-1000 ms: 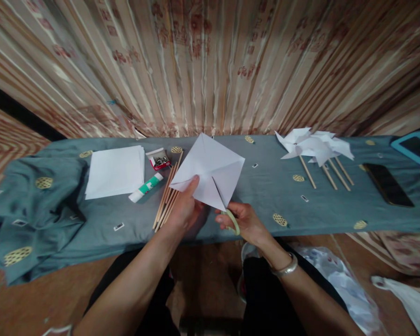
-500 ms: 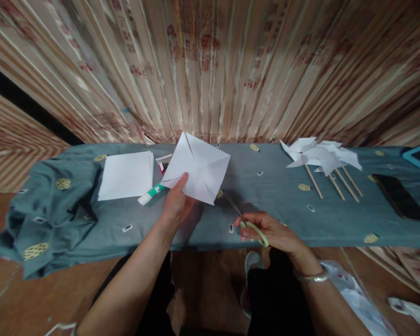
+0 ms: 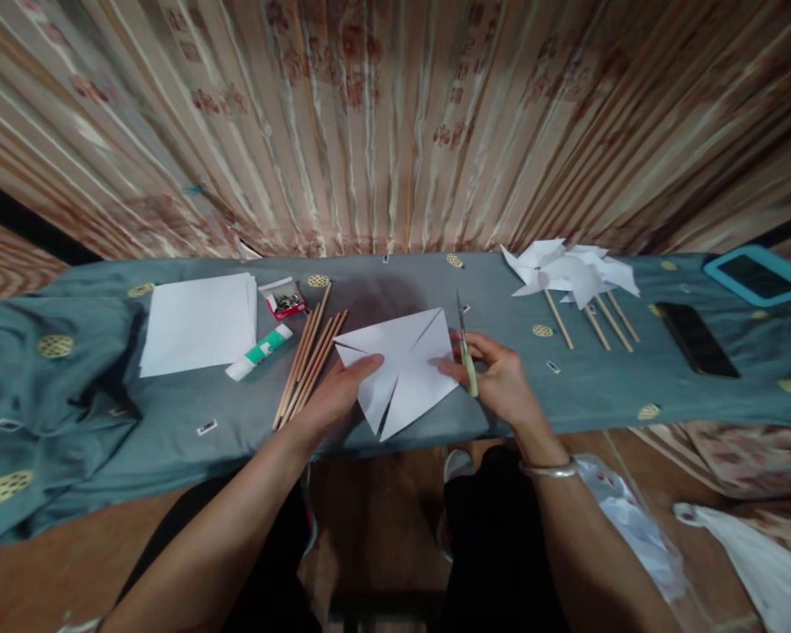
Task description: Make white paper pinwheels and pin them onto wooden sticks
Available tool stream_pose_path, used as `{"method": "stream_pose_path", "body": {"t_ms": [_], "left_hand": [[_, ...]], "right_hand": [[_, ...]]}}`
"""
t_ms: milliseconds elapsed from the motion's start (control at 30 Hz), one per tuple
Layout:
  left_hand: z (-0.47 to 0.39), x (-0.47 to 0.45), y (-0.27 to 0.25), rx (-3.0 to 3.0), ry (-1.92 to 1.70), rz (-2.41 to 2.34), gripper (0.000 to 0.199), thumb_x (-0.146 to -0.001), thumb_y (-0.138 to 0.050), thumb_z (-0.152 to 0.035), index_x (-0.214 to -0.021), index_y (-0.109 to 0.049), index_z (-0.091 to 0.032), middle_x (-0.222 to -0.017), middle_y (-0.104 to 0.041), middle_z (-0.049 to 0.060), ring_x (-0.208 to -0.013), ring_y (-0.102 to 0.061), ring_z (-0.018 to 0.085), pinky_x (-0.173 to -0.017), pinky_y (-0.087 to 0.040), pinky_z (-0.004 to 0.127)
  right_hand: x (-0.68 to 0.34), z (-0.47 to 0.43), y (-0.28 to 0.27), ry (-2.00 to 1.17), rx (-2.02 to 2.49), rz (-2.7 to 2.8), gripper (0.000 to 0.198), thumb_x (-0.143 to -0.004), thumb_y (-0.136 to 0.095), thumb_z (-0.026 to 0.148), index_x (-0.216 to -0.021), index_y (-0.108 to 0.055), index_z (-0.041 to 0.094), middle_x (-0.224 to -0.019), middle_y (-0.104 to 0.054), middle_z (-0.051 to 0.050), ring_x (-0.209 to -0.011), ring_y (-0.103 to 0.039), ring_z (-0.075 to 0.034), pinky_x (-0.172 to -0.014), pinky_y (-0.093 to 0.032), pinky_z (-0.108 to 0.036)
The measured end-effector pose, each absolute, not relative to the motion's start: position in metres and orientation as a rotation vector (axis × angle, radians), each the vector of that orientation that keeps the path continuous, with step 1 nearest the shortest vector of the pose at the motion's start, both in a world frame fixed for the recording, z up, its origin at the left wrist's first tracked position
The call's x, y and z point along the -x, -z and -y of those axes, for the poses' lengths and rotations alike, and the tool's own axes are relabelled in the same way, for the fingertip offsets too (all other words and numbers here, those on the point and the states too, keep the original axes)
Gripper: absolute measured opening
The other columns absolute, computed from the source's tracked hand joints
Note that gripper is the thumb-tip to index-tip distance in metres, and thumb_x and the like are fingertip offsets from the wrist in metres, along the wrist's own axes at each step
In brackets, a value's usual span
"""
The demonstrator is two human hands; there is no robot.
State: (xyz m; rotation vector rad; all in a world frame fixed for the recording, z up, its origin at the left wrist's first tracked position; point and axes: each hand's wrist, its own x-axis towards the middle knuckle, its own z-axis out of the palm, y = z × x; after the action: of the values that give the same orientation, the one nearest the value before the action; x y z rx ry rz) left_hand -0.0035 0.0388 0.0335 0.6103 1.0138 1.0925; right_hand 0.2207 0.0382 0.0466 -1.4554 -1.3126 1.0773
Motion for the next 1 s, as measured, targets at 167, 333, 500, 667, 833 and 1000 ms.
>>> {"method": "stream_pose_path", "body": {"t_ms": [167,333,500,667,833,1000], "left_hand": [[-0.039,0.001,-0.039,-0.526,-1.080,-0.984,0.037,-0.071,-0.080,-0.032,-0.101,-0.070,-0.014,-0.095,-0.077,0.013,-0.101,-0.070,0.030,-0.094,-0.054,0.038],[-0.038,-0.003,-0.048,-0.446,-1.097,-0.742,0.047,-0.076,-0.073,-0.047,-0.113,-0.067,-0.019,-0.109,-0.074,0.012,-0.114,-0.064,0.030,-0.099,-0.051,0.042],[-0.036,-0.011,-0.052,-0.563,-1.083,-0.762,0.049,-0.064,-0.083,-0.044,-0.103,-0.069,-0.018,-0.111,-0.072,0.010,-0.104,-0.066,0.027,-0.088,-0.054,0.038],[-0.032,-0.027,-0.047,-0.557,-1.157,-0.945,0.033,-0.062,-0.083,-0.024,-0.091,-0.069,-0.015,-0.096,-0.074,0.008,-0.086,-0.068,0.022,-0.080,-0.053,0.033],[-0.041,-0.026,-0.043,-0.570,-1.362,-1.034,0.029,-0.061,-0.081,-0.017,-0.088,-0.069,-0.016,-0.090,-0.074,0.005,-0.081,-0.068,0.020,-0.080,-0.052,0.031],[-0.059,0.002,-0.046,-0.695,-1.565,-1.227,0.049,-0.061,-0.082,-0.016,-0.107,-0.067,-0.018,-0.090,-0.074,0.003,-0.088,-0.068,0.022,-0.085,-0.051,0.031]], "right_hand": [[-0.212,-0.037,-0.043,-1.261,1.419,1.202,0.046,-0.054,-0.084,0.050,-0.082,-0.064,0.019,-0.057,-0.056,0.007,-0.050,-0.044,-0.008,-0.050,-0.038,-0.024],[-0.200,-0.041,-0.040,-1.183,1.401,1.023,0.045,-0.053,-0.083,0.048,-0.082,-0.064,0.020,-0.059,-0.058,0.006,-0.053,-0.045,-0.010,-0.053,-0.040,-0.025],[-0.186,-0.043,-0.035,-1.051,1.407,0.948,0.049,-0.053,-0.082,0.051,-0.088,-0.063,0.021,-0.060,-0.058,0.006,-0.054,-0.047,-0.011,-0.055,-0.043,-0.025],[-0.176,-0.039,-0.031,-0.978,1.441,1.135,0.045,-0.063,-0.078,0.049,-0.096,-0.064,0.021,-0.070,-0.068,0.001,-0.064,-0.058,-0.016,-0.065,-0.048,-0.028],[-0.176,-0.033,-0.036,-1.098,1.405,1.225,0.046,-0.067,-0.077,0.052,-0.099,-0.064,0.021,-0.079,-0.070,-0.001,-0.070,-0.061,-0.017,-0.067,-0.050,-0.029],[-0.177,-0.015,-0.046,-1.445,1.355,1.428,0.050,-0.075,-0.069,0.059,-0.105,-0.065,0.019,-0.084,-0.070,-0.004,-0.073,-0.063,-0.018,-0.065,-0.048,-0.029]]}}
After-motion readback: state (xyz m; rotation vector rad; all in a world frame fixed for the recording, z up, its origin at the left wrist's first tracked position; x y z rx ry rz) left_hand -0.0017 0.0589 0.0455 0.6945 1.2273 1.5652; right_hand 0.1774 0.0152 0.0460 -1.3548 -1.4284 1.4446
